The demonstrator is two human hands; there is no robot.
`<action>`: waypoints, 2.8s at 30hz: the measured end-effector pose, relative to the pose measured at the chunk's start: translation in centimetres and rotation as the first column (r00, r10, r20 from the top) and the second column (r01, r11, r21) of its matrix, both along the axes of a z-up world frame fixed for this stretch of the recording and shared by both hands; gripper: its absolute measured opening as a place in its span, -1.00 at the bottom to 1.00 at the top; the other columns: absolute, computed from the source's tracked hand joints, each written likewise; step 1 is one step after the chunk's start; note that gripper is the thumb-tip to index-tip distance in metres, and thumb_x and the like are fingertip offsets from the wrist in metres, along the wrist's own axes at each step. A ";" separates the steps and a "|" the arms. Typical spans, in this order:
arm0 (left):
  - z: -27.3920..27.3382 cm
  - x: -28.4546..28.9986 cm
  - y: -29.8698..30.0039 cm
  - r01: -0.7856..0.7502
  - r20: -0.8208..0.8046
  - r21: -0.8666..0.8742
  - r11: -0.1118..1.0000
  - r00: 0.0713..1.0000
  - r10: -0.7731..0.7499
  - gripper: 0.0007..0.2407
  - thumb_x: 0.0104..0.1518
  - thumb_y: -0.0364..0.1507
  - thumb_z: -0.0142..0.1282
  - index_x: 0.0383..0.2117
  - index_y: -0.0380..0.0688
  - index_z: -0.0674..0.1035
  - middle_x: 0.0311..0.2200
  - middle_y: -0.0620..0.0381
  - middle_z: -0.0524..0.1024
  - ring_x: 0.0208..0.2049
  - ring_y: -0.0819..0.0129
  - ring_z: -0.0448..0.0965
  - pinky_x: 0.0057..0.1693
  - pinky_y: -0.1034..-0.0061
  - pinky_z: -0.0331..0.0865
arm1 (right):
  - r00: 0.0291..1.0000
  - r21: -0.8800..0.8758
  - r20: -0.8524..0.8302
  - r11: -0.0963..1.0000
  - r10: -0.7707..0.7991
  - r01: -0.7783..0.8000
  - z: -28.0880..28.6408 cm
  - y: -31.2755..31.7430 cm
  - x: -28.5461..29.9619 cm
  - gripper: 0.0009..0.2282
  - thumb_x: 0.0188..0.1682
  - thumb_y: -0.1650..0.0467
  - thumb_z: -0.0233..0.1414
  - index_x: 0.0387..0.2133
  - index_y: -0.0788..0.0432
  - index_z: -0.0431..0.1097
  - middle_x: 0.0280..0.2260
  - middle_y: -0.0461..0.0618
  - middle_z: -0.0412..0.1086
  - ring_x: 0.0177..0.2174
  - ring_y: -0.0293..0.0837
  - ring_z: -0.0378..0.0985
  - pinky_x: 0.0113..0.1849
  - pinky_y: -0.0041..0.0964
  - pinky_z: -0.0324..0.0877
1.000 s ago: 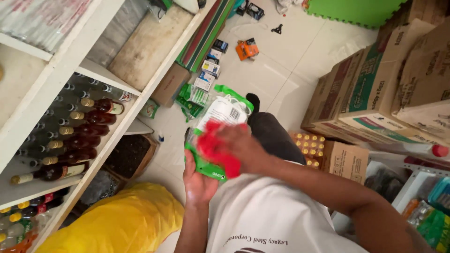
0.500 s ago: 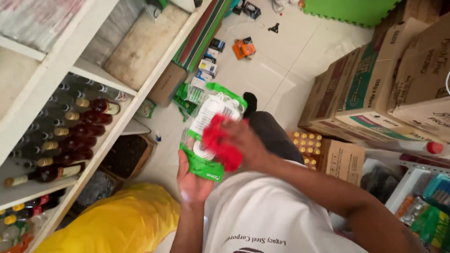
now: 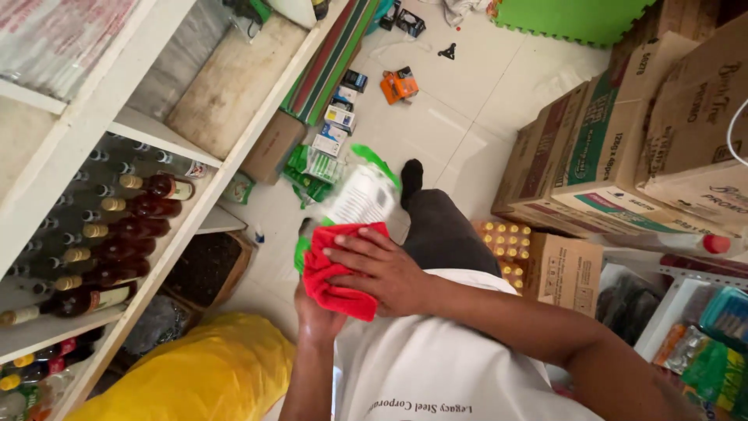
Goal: The person wipes packaged products clean with a cloth, holding each package with one hand and wiping with the other, then places the cleaned packages onto a shelf.
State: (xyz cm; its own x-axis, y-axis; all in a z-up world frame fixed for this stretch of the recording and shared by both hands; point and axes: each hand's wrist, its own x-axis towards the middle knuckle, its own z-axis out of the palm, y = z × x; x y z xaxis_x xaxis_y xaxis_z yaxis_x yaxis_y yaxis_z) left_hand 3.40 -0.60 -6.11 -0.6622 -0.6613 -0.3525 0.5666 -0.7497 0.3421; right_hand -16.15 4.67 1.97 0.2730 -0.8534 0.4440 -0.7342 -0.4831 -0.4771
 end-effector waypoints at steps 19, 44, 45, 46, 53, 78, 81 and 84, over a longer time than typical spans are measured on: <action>4.9 -3.5 2.3 0.174 0.090 -0.021 0.985 0.981 -0.171 -0.47 0.31 -0.13 -0.06 0.32 -0.19 0.31 0.16 0.10 0.46 0.13 0.28 0.51 0.21 0.31 0.40 | 0.074 0.734 0.675 0.678 -0.734 0.026 -8.5 -1.7 -11.9 -0.79 0.11 0.27 0.09 -0.18 0.17 0.51 -0.37 -0.18 0.52 -0.41 -0.32 0.49 -0.33 -0.37 0.43; -9.5 -7.3 7.1 0.177 0.359 -0.068 0.982 0.923 -0.142 -0.61 0.47 -0.12 -0.06 0.03 -0.27 0.51 -0.19 0.11 0.46 -0.22 0.41 0.48 -0.08 0.45 0.42 | 0.810 0.198 0.395 0.901 -0.434 0.386 -0.9 1.8 -4.6 -0.85 0.18 0.37 -0.02 -0.14 0.22 0.39 -0.12 0.11 0.42 -0.10 0.02 0.48 -0.06 -0.13 0.40; -9.7 -7.4 7.6 0.146 0.436 -0.064 0.987 0.894 -0.104 -0.58 0.39 -0.12 -0.06 0.03 -0.27 0.57 -0.12 0.11 0.58 -0.17 0.43 0.57 -0.02 0.47 0.50 | 0.916 -0.005 0.372 0.987 -0.148 0.162 1.4 2.4 -2.3 -0.84 0.12 0.43 0.03 -0.08 0.18 0.40 0.07 0.23 0.40 0.10 0.18 0.47 0.12 -0.06 0.38; -7.9 -6.6 7.0 0.139 0.440 -0.060 0.988 0.893 -0.099 -0.58 0.39 -0.12 -0.06 0.03 -0.27 0.57 -0.12 0.11 0.58 -0.17 0.43 0.57 -0.02 0.47 0.50 | 0.915 0.000 0.376 0.988 -0.143 0.154 2.1 2.4 -1.8 -0.84 0.12 0.43 0.03 -0.08 0.18 0.40 0.07 0.23 0.40 0.10 0.18 0.47 0.12 -0.06 0.38; 0.6 -7.9 5.0 0.149 0.246 -0.138 0.979 0.963 -0.112 -0.57 0.40 -0.15 -0.11 0.28 -0.09 0.40 -0.08 0.24 0.50 -0.11 0.49 0.48 0.03 0.52 0.41 | 0.811 0.255 0.313 0.867 -0.493 0.429 -1.7 0.6 -6.3 -0.72 0.02 0.44 0.11 0.00 0.21 0.43 -0.06 0.15 0.49 -0.08 0.01 0.53 -0.05 -0.18 0.45; 1.1 -7.6 4.4 0.204 0.308 0.045 0.978 0.928 -0.208 -0.55 0.32 -0.06 -0.17 0.09 -0.14 0.50 -0.13 0.26 0.61 -0.13 0.50 0.60 0.04 0.55 0.48 | 0.691 0.312 0.563 0.890 -0.454 0.331 -0.9 1.4 -2.0 -0.77 0.08 0.45 0.07 -0.01 0.25 0.40 -0.07 0.10 0.46 -0.08 -0.14 0.50 -0.04 -0.23 0.42; 3.7 -6.8 3.3 0.089 0.161 -0.021 0.996 0.983 -0.085 -0.54 0.30 -0.08 -0.13 0.21 -0.08 0.41 0.07 0.24 0.55 0.07 0.49 0.56 0.21 0.49 0.44 | 0.866 0.068 0.381 0.944 -0.324 0.323 2.5 0.5 -0.8 -0.78 0.07 0.49 0.07 -0.03 0.28 0.42 0.03 0.28 0.43 0.06 0.09 0.49 0.10 -0.10 0.37; 2.7 -5.9 3.8 0.125 0.143 0.009 0.992 0.982 -0.125 -0.51 0.34 -0.09 -0.09 0.26 -0.14 0.35 0.03 0.18 0.53 0.01 0.39 0.55 0.15 0.40 0.45 | 0.805 0.188 0.389 0.894 -0.448 0.407 0.5 -1.2 -2.8 -0.75 0.04 0.47 0.09 -0.02 0.29 0.42 -0.08 0.24 0.49 -0.06 0.01 0.53 0.01 -0.14 0.42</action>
State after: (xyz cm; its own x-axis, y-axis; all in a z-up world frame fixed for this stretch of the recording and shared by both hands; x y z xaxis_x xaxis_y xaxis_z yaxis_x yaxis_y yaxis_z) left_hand -2.50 3.23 -3.43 -0.6823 -0.5764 -0.4496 0.4135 -0.8115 0.4129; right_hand -18.93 3.51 2.47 -0.3189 -0.8823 0.3462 -0.5817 -0.1061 -0.8064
